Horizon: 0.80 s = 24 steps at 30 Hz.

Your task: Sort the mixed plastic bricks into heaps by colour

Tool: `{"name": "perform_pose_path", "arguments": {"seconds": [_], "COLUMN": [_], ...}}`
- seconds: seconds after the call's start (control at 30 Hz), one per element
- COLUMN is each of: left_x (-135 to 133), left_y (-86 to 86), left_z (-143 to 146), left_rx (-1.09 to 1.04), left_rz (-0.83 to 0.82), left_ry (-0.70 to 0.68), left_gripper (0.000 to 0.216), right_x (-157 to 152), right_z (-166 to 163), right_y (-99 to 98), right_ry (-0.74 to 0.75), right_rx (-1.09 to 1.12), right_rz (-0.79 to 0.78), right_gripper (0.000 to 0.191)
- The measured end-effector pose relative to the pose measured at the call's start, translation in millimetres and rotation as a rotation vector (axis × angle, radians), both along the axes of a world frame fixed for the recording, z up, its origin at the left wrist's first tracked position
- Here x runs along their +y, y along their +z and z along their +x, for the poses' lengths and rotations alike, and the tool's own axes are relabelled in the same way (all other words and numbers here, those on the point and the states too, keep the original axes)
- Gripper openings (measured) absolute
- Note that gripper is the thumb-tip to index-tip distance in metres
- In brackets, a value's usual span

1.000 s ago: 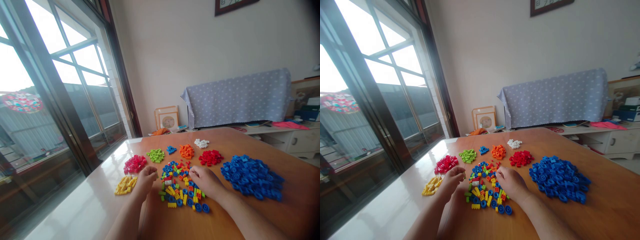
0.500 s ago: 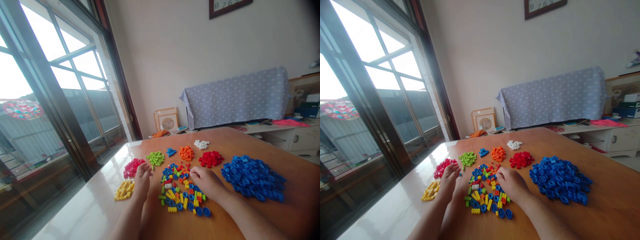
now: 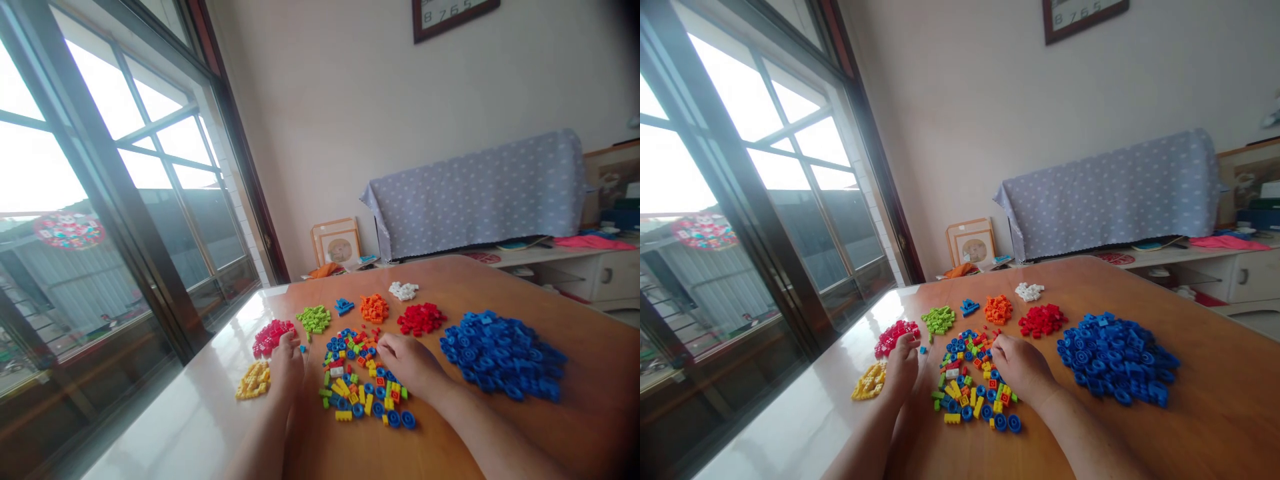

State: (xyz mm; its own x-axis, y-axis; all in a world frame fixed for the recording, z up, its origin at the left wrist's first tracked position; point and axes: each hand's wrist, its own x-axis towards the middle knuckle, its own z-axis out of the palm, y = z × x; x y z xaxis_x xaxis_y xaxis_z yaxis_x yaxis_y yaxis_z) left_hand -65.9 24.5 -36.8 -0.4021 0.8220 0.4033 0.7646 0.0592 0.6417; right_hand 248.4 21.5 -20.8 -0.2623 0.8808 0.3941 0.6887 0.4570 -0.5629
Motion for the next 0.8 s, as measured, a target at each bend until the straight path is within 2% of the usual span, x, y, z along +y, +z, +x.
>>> {"name": "perform_pose_path", "arguments": {"seconds": [0.17,0.3,0.43,0.63,0.8], "left_x": [-5,-5,2,26,48], "left_y": [12.6,18.2,19.7,17.6,8.1], "left_z": [19,29,27,21,20], "left_rx": [0.139,0.144,0.097,0.144,0.06], "left_rz": [-0.181,-0.139,-0.074,-0.131,-0.124], "left_ry": [0.05,0.086,0.031,0.015,0.036], "left_gripper": [0.032,0.036,0.04,0.023,0.017], "right_x": [-1,-4,-7,-6,-5], "right_z": [0,0,-1,-2,-1], "right_y": [2.3,4.6,6.8,7.1,7.8], "right_ry": [-0.004,-0.004,0.0,-0.021,-0.02], "right_rx": [0.035,0.05,0.064,0.057,0.07], "right_rz": [0.012,0.003,0.011,0.005,0.041], "right_gripper": [0.025,0.025,0.025,0.023,0.025]}}
